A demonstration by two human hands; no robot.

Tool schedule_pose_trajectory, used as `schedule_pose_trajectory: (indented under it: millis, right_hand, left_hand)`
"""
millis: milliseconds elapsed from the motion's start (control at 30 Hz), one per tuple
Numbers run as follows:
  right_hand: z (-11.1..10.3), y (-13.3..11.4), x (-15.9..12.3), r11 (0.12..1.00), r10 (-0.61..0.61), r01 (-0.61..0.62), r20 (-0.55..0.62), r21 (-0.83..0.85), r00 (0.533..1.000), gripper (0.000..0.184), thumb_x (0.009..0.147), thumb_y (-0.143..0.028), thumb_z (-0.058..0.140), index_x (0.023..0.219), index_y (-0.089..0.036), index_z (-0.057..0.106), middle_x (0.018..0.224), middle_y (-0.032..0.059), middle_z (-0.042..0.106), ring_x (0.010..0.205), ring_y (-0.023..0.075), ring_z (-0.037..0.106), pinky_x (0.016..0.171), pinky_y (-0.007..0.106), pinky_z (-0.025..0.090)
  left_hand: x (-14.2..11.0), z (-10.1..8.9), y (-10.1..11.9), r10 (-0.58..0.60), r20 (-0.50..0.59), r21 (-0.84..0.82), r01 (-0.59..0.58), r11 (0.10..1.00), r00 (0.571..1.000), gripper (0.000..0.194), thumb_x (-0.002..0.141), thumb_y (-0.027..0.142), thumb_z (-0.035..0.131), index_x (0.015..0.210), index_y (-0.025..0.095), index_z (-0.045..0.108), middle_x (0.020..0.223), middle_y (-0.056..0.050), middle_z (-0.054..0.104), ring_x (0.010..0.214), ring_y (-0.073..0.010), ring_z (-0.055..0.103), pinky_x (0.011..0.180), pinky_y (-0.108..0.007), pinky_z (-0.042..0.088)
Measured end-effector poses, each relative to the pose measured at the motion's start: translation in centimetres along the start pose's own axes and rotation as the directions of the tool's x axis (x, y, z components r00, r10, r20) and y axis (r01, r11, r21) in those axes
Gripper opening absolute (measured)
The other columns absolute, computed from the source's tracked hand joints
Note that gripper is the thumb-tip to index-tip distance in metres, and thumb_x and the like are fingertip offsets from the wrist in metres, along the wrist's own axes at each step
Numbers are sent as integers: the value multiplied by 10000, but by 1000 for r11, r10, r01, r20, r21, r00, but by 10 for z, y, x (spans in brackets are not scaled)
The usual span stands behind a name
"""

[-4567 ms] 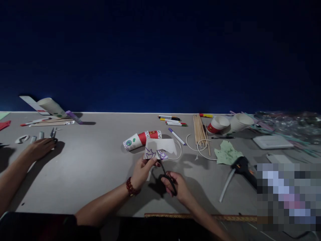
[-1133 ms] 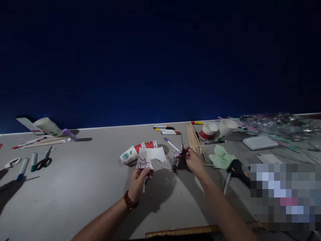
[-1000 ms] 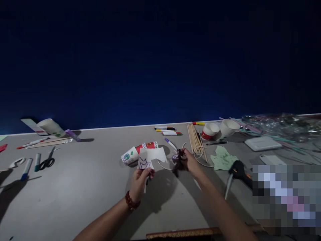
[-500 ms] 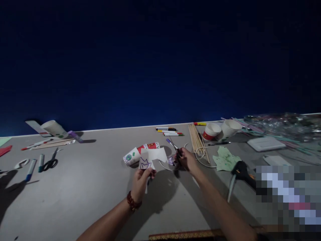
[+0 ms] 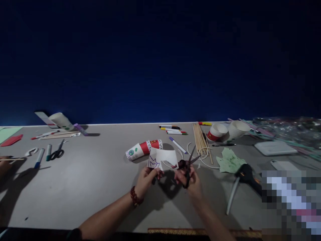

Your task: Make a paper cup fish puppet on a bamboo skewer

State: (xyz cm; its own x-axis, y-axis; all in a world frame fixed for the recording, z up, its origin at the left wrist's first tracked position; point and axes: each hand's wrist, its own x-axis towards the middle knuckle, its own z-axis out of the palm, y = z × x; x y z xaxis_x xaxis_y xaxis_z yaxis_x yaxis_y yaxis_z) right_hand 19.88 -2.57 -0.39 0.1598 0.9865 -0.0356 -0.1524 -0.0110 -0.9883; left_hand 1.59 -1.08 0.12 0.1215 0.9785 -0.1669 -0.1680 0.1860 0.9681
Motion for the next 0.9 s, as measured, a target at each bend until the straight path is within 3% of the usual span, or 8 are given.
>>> schedule_pose_trajectory:
  millis: [100, 233, 367, 467, 567, 733, 833, 900]
  right_hand:
    - [-2, -7, -6, 991, -132, 135, -100, 23, 986, 313, 789, -450, 745, 939, -254, 553, 786, 1, 654, 541, 142, 550, 503, 276, 480]
    - [-11, -17, -15, 942, -321, 316, -26, -112, 947, 255, 810, -377, 733, 957, -251, 567, 964, 57, 669, 625, 159, 579, 613, 315, 527]
    - [0, -7, -20, 944, -224, 213, -15, -251, 974, 382, 733, -312, 803, 1012, -240, 553, 825, 15, 645, 634, 168, 595, 644, 303, 539]
    - [19, 6, -17, 982, -103, 101, -6, -159, 995, 388, 736, -353, 784, 993, -237, 517, 792, 0, 643, 601, 154, 589, 624, 293, 545]
    - [30, 13, -11, 992, -90, 88, -21, -95, 996, 367, 734, -369, 765, 947, -246, 493, 819, 11, 667, 643, 168, 636, 641, 297, 558]
    - [21, 7, 5, 950, -146, 163, 85, -265, 986, 280, 755, -328, 732, 911, -245, 515, 748, -9, 641, 645, 173, 632, 626, 281, 541]
    - [12, -3, 14, 929, -140, 201, 207, -312, 968, 248, 761, -325, 734, 873, -239, 530, 738, -17, 626, 644, 161, 619, 640, 271, 535]
    - [8, -8, 16, 947, -129, 184, 211, -263, 969, 282, 753, -347, 757, 890, -236, 537, 746, -15, 633, 633, 154, 605, 626, 262, 528]
  left_hand:
    - [-1, 0, -1, 7, 2, 2, -7, 1000, 1000, 393, 746, 514, 737, 678, 127, 750, 570, -70, 673, 521, -149, 562, 503, -241, 401]
    - [-2, 0, -1, 8, 15, 2, -8, 1000, 1000, 435, 755, 550, 726, 714, 117, 755, 570, -68, 662, 518, -145, 552, 510, -246, 406]
    - [-3, 3, -5, 17, 25, -31, -16, 999, 1000, 415, 754, 540, 747, 754, 125, 748, 628, -71, 688, 549, -158, 570, 552, -270, 451]
    - [-4, 6, -15, 2, 30, -98, 1, 995, 1000, 408, 727, 517, 785, 874, 137, 752, 778, -87, 744, 659, -191, 633, 640, -293, 498]
    - [-6, 8, -21, -36, 61, -123, 43, 991, 998, 475, 678, 534, 816, 937, 141, 750, 877, -107, 761, 769, -230, 672, 723, -323, 522]
    - [-5, 1, -12, 45, 118, -70, -37, 997, 992, 430, 743, 534, 762, 914, 141, 730, 733, -68, 711, 654, -188, 618, 631, -283, 492]
    - [0, -6, -3, 63, 45, -38, -62, 997, 997, 413, 752, 504, 755, 966, 152, 724, 782, -55, 705, 639, -163, 583, 542, -237, 445]
    - [3, -8, 0, 39, 13, 4, -39, 999, 999, 430, 711, 480, 792, 975, 148, 720, 784, -43, 696, 586, -138, 543, 479, -219, 403]
